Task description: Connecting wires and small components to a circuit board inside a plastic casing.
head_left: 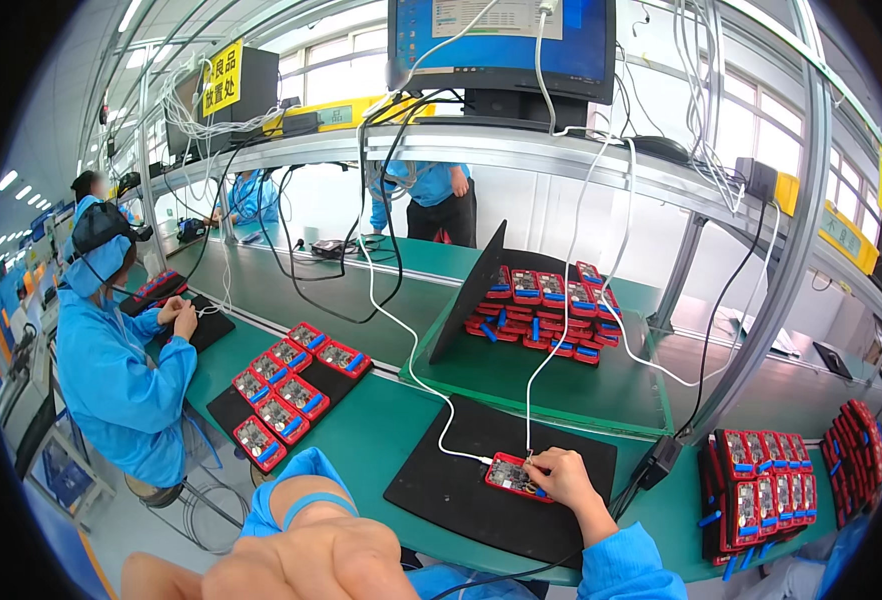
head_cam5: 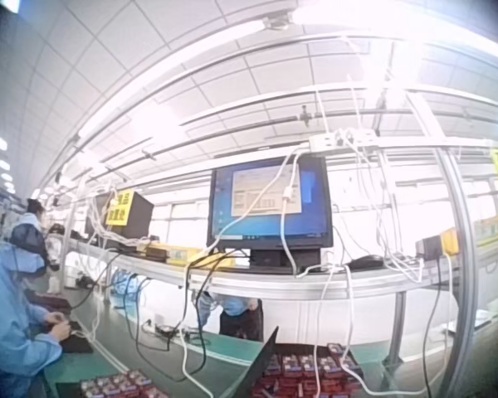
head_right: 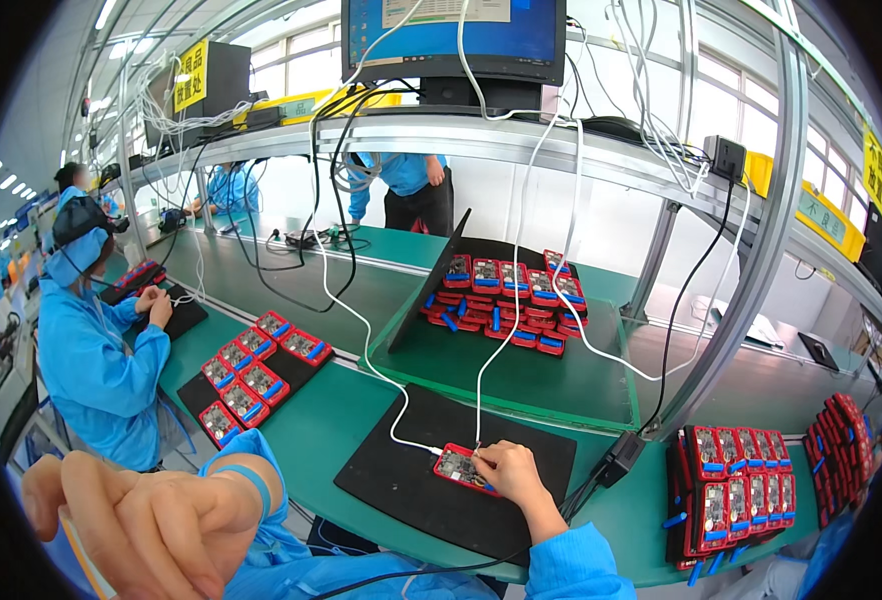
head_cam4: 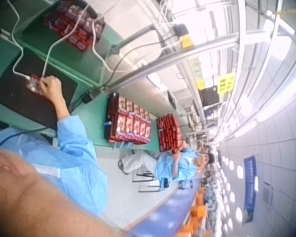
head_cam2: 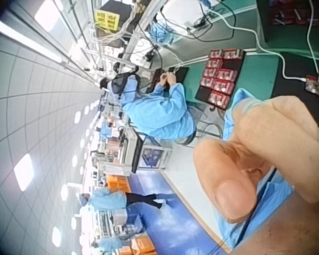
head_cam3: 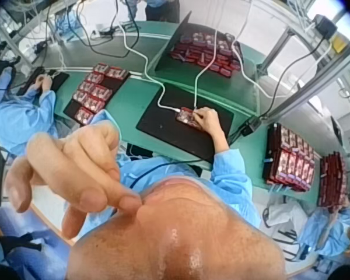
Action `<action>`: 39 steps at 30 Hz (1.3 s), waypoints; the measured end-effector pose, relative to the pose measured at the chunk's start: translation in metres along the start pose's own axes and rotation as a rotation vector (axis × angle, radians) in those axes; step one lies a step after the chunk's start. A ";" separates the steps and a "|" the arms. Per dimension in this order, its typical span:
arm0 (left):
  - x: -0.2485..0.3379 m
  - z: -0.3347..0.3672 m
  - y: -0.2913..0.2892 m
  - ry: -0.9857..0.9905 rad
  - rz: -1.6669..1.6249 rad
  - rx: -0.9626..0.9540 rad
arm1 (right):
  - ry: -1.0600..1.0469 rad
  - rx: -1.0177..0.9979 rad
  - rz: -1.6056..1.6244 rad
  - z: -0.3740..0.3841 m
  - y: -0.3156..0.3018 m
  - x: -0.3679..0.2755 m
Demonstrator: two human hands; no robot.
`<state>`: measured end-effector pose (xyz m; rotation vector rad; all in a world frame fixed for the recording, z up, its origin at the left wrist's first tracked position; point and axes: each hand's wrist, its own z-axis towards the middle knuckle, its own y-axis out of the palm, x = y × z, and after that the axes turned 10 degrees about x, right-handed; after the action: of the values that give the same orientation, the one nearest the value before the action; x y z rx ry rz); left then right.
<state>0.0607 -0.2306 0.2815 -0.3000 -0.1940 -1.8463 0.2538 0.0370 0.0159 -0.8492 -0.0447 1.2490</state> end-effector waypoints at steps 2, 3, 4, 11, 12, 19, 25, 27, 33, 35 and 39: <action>-0.003 -0.001 0.002 0.012 -0.005 0.033 | -0.001 0.002 0.001 0.000 0.001 0.001; -0.004 -0.002 0.002 0.023 -0.010 0.068 | -0.001 0.002 0.001 0.000 0.001 0.001; 0.000 0.001 -0.005 0.023 -0.016 0.066 | 0.002 0.005 -0.003 -0.001 -0.001 0.002; -0.048 -0.007 -0.015 0.501 0.159 0.285 | 0.048 -0.046 -0.017 0.000 0.001 -0.001; -0.052 -0.004 -0.016 0.523 0.196 0.263 | 0.047 -0.045 -0.019 0.001 0.000 -0.002; -0.059 -0.008 -0.021 0.479 0.232 0.216 | 0.044 -0.022 -0.015 -0.001 -0.002 -0.003; -0.059 -0.010 -0.027 0.437 0.302 0.176 | 0.044 -0.039 -0.020 0.000 -0.002 -0.002; -0.060 -0.009 -0.028 0.428 0.311 0.162 | 0.043 -0.046 -0.018 0.000 -0.002 -0.002; -0.061 -0.010 -0.029 0.413 0.329 0.163 | 0.042 -0.041 -0.015 0.000 -0.002 -0.002; -0.061 -0.010 -0.030 0.411 0.337 0.154 | 0.027 -0.022 -0.016 0.000 -0.001 -0.002; -0.060 -0.011 -0.031 0.393 0.351 0.146 | 0.027 -0.011 -0.026 0.001 -0.002 -0.006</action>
<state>0.0463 -0.1700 0.2530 0.1274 -0.0018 -1.4978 0.2528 0.0323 0.0198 -0.8722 -0.0404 1.2138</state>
